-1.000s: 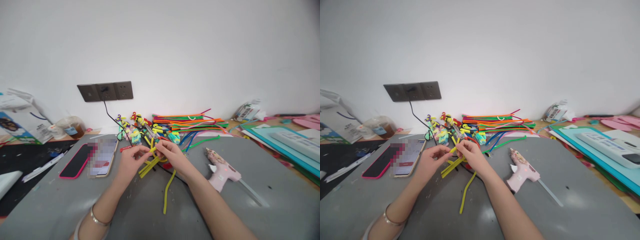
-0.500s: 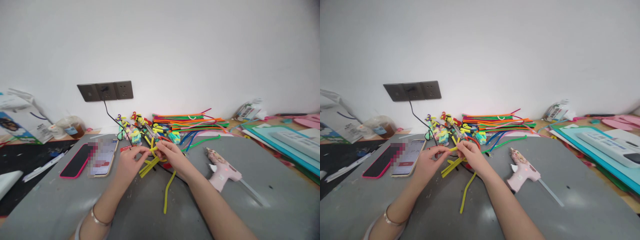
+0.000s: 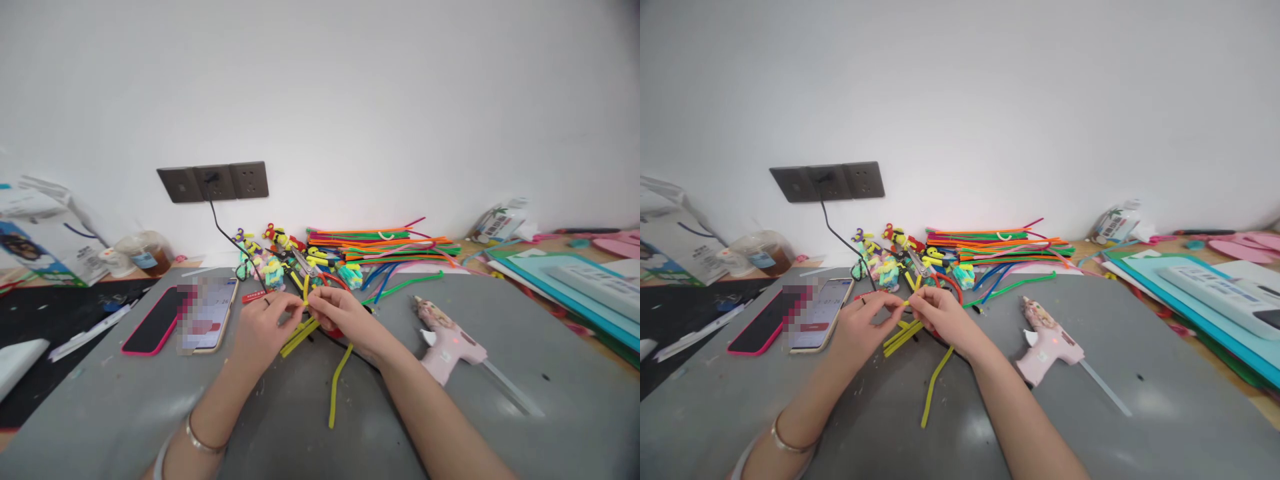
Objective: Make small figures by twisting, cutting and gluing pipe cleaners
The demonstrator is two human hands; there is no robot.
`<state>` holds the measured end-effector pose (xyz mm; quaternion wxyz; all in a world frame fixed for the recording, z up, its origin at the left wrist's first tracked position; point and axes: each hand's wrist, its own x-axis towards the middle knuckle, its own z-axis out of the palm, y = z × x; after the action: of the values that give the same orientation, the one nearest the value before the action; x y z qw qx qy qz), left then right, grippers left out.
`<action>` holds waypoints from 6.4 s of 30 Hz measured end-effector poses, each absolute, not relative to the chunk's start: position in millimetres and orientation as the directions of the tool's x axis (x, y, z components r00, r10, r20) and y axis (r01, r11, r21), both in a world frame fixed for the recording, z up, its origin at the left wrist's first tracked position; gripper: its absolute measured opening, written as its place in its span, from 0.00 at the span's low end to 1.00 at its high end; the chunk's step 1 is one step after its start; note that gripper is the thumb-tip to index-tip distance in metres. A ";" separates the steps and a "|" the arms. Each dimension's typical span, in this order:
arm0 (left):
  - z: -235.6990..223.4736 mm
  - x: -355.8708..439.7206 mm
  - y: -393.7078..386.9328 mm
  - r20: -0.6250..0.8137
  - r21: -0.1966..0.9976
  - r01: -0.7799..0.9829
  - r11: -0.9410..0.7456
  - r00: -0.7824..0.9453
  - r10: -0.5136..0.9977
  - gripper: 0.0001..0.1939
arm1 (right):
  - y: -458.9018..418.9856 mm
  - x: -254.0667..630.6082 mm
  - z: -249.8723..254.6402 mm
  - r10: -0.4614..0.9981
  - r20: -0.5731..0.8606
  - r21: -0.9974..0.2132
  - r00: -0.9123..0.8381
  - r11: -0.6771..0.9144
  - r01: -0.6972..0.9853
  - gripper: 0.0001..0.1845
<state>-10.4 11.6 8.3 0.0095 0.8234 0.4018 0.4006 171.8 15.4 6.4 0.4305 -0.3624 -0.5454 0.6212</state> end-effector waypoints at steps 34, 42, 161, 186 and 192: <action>14.9 -14.3 11.6 0.568 0.087 0.677 -0.731 0.569 0.595 0.15 | 14.3 172.4 10.4 0.950 0.140 -0.989 -0.280 0.120 -0.087 0.27; 17.0 -21.9 19.2 0.492 0.300 0.604 -0.738 0.565 0.662 0.13 | 16.2 173.5 8.9 0.952 0.123 -0.992 -0.279 0.110 -0.063 0.23; 9.4 -20.2 32.2 0.076 0.992 0.069 -0.101 0.297 0.952 0.15 | 19.2 171.0 -4.3 0.846 0.485 -0.764 -0.221 0.533 0.365 0.06; 21.2 -19.0 31.0 0.026 0.982 -0.187 0.016 0.219 0.975 0.15 | 17.3 176.3 5.6 0.899 0.354 -0.905 -0.257 0.398 0.147 0.06; 20.3 -19.9 29.4 -0.025 0.967 -0.238 0.089 0.259 0.965 0.16 | 16.3 178.8 7.8 0.876 0.344 -0.915 -0.339 0.394 0.090 0.05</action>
<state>-19.9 29.4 20.3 0.6326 0.4790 0.3798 0.4754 178.8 16.3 7.8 0.4592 -0.3462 -0.6972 0.4280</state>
